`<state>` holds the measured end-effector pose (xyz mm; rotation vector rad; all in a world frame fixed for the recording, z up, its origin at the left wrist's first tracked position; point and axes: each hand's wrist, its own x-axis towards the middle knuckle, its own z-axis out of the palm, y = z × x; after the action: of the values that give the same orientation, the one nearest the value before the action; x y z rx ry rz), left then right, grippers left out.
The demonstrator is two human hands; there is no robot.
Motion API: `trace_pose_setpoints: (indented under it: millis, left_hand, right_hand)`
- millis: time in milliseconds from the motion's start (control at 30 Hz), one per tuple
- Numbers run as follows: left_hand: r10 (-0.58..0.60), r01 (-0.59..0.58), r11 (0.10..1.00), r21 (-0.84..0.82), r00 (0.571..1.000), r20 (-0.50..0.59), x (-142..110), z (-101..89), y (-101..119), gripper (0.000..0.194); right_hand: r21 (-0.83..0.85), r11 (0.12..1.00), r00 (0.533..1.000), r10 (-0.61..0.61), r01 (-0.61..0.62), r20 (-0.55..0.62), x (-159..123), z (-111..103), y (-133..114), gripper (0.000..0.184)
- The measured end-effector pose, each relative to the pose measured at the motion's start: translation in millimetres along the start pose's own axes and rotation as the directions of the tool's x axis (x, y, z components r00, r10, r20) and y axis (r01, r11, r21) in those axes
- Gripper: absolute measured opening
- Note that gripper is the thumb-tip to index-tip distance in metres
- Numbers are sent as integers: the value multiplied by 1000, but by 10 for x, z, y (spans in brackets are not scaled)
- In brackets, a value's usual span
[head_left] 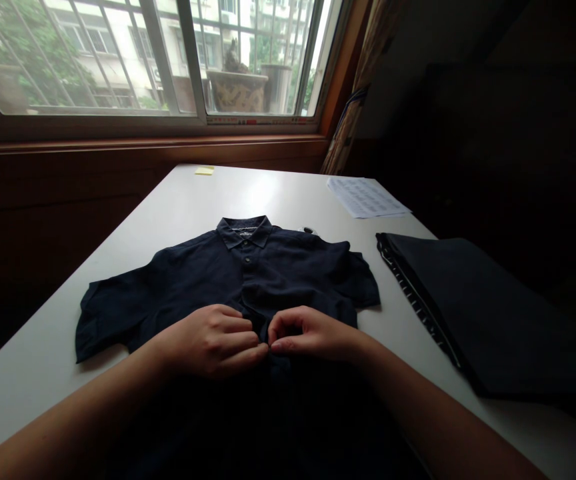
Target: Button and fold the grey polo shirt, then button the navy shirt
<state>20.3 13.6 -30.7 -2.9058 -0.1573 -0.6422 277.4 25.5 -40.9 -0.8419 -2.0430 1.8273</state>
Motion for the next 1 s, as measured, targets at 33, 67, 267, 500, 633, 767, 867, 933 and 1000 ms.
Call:
trace_pose_setpoints:
  millis: [33,67,267,500,633,767,867,933,1000]
  left_hand:
    - [-3,3,1000,0,1000,1,-8,5,-4,13]
    - [-9,9,1000,-2,1000,-1,-13,8,-6,14]
    - [-26,27,999,-31,1000,7,-1,-14,-29,17]
    - [-45,50,996,-69,996,74,-9,0,-53,15]
    - [-47,55,995,-85,995,90,5,22,-32,14]
    - [-67,75,993,-96,994,87,14,48,-18,15]
    - [-74,85,991,-106,992,103,17,62,-14,16]
    - [-81,93,990,-107,991,109,15,67,-12,16]
    - [-82,93,990,-105,991,106,6,69,-14,17]
  right_hand:
    - [-26,1000,1000,-10,10,-6,-2,1,0,27]
    - [-58,998,1000,-25,24,-14,-3,2,-3,26]
    - [-106,990,996,-92,89,-21,-3,-4,-7,18]
    - [36,999,995,-29,32,-98,7,-25,66,27]
    - [77,997,992,-13,23,-124,14,-13,64,32]
    - [92,994,991,-38,50,-129,28,-8,95,31]
    - [101,993,990,-42,55,-135,35,-9,119,32]
    - [104,993,989,-37,52,-141,34,-9,122,33]
    - [109,993,988,-36,53,-149,28,-7,116,33]
